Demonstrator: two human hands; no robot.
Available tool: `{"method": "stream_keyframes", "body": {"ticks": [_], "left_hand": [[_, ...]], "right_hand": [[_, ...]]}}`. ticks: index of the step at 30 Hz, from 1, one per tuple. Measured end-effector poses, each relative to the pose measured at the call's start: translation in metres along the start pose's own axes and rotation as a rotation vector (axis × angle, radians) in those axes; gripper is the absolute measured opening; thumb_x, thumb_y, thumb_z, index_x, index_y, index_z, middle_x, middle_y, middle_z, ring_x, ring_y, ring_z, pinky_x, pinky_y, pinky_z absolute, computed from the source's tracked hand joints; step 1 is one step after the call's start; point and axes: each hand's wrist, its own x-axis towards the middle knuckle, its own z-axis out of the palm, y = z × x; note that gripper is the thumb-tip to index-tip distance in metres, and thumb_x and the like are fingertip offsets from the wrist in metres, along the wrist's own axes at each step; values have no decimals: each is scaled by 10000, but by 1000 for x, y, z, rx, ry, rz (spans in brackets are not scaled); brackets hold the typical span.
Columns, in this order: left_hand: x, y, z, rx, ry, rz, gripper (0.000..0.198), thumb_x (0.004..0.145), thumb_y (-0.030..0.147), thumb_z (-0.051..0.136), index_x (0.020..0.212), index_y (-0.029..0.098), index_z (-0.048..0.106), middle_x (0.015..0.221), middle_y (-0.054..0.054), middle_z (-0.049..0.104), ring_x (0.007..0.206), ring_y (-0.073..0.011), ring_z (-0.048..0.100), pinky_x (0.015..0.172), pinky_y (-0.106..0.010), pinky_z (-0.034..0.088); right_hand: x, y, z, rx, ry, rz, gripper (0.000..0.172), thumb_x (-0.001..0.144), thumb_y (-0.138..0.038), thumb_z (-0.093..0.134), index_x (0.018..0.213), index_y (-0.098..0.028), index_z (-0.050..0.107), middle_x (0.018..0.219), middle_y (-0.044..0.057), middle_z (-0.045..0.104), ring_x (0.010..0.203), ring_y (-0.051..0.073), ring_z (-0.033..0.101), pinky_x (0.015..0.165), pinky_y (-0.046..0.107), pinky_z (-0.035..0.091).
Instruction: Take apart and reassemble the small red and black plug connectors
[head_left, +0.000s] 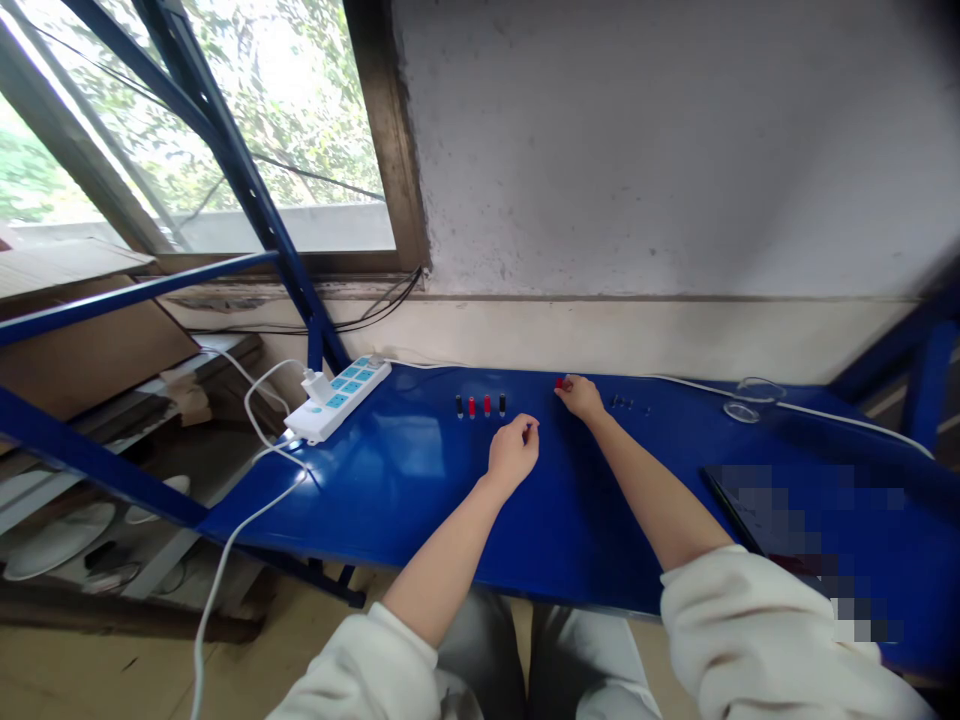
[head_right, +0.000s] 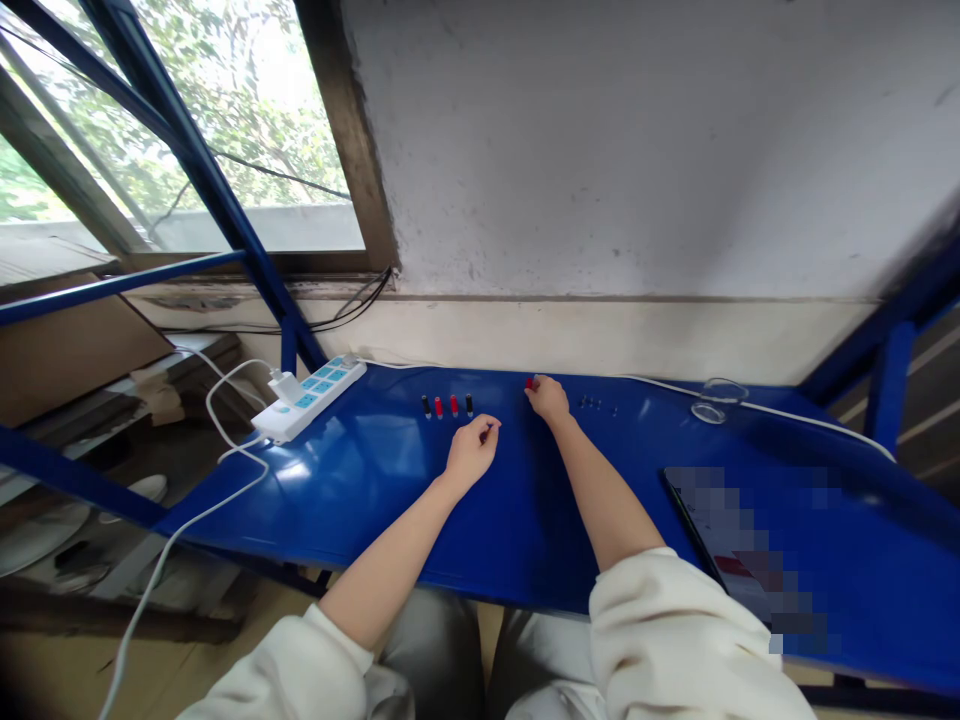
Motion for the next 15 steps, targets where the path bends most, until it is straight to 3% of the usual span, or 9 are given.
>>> {"method": "stream_keyframes", "body": {"ticks": [15], "left_hand": [[2,-1,0,55,-13,-10,202,809,241,399,866,212,591,572,3,540,472,-115,458,502,-220,318]], "right_hand": [[4,1,-5,13,-36,52,87,690,-140,569,760,-145,619,789,90,644,758,178,601,680,267,439]]}}
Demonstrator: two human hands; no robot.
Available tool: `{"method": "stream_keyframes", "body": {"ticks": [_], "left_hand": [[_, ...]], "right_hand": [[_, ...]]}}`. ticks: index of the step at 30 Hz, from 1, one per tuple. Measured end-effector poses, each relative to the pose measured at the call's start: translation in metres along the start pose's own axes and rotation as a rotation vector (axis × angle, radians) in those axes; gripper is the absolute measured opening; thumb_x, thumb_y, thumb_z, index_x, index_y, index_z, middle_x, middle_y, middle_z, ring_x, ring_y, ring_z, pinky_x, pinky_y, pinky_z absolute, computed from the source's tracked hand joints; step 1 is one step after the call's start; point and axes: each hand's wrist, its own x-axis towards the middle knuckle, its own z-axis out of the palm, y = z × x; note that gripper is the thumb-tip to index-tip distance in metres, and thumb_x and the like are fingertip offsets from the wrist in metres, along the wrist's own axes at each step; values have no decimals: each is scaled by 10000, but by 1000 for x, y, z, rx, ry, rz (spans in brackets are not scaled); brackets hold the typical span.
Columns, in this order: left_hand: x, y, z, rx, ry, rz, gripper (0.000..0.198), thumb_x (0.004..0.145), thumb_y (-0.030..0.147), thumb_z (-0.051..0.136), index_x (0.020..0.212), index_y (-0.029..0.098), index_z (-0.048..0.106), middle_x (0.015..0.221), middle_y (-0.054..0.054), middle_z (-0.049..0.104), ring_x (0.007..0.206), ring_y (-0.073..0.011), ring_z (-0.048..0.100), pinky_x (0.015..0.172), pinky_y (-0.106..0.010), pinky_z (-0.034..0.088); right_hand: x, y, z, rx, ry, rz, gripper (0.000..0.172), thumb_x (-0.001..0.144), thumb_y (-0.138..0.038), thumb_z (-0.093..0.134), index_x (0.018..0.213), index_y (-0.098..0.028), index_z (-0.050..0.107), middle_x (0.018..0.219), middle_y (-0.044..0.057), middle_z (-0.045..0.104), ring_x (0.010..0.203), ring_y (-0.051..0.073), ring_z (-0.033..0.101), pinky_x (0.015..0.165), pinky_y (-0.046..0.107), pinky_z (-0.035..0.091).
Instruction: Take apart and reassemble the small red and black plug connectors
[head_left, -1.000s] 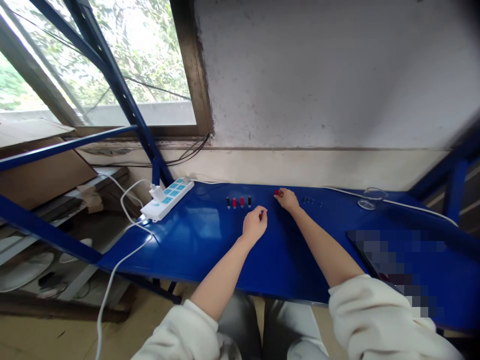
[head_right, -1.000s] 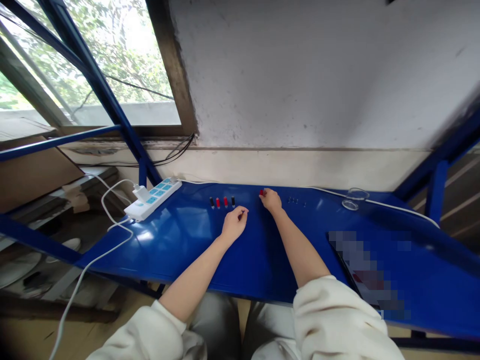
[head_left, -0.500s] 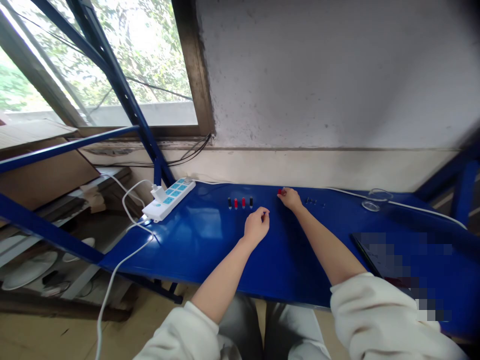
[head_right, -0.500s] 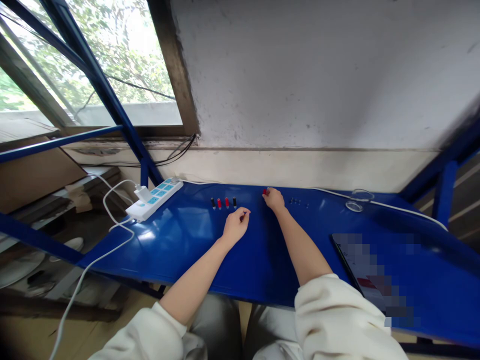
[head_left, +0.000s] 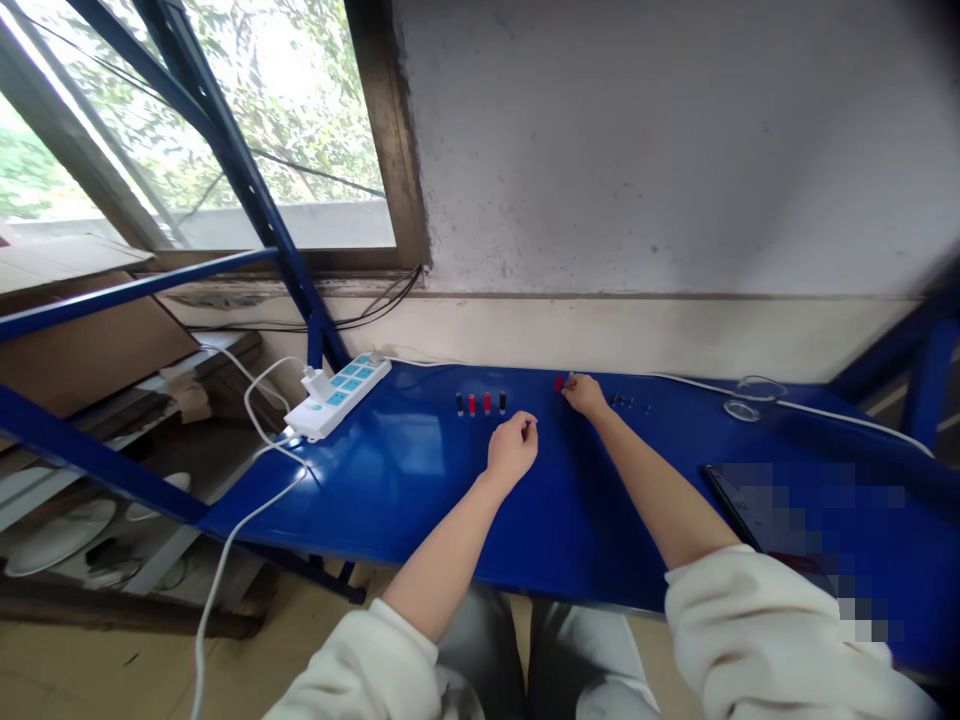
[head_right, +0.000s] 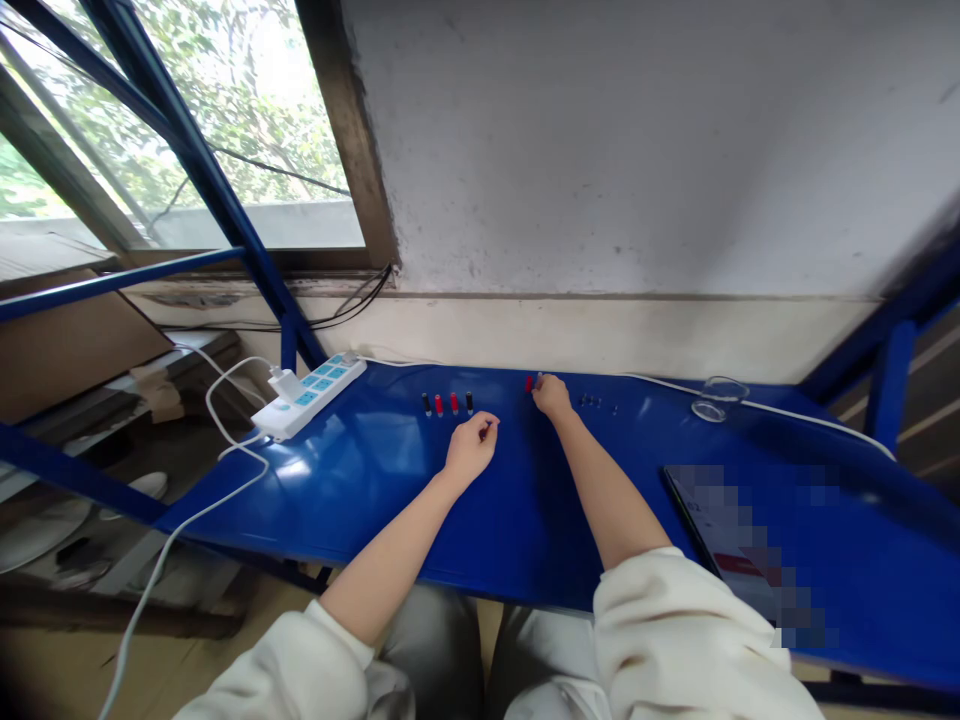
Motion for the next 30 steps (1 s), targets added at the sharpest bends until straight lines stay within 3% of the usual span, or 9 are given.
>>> {"method": "stream_keyframes", "body": {"ticks": [5,12,17,19,23,26,30], "left_hand": [[3,-4,-4,87,67,-37,289,801,233,421,1056,213,554,614,-20,554,542,-149,506,525,-230,331],[9,-9,-19,251,61,-111,532,816,245,411,1337,237,304,679,-49,589,582,-174,559,548,-243,380],[15,-8,-23,457,-58,-183,607,843,262,366,1390,251,103,816,-69,620,641,-174,595,582,-246,418],[17,-7,-22,521,-86,-185,612,852,264,342,1394,253,58,879,-76,623,692,-183,606,604,-256,434],[17,-7,-19,565,-70,-154,577,853,268,341,1387,255,123,997,-101,603,786,-210,613,640,-284,453],[18,-11,-18,515,12,-109,481,857,253,337,1334,243,281,1084,-113,576,835,-218,608,660,-292,458],[19,-16,-17,313,128,-85,281,853,217,357,1083,211,519,929,-82,629,811,-190,608,690,-285,461]], "right_hand": [[-2,-4,-4,-12,-36,22,77,677,-139,581,743,-146,619,787,92,643,762,183,604,674,265,445],[-10,-10,-17,-74,-115,79,143,656,-160,622,789,-109,620,730,131,633,701,212,606,569,272,439],[-43,-18,-31,-148,-97,69,297,670,-166,608,949,-64,594,907,188,617,842,250,597,644,294,443],[-65,-25,-36,-165,-65,-12,314,726,-232,560,990,-65,587,964,195,606,893,266,586,691,318,441],[-108,-43,-35,7,1,-112,325,777,-308,484,1029,-127,582,948,125,627,873,237,590,710,318,439],[-128,-50,-27,129,51,-257,307,789,-301,451,1029,-156,575,942,95,620,797,188,591,666,286,439],[-133,-50,-15,210,112,-338,272,787,-309,441,981,-164,567,886,85,612,734,175,579,629,283,428]]}}
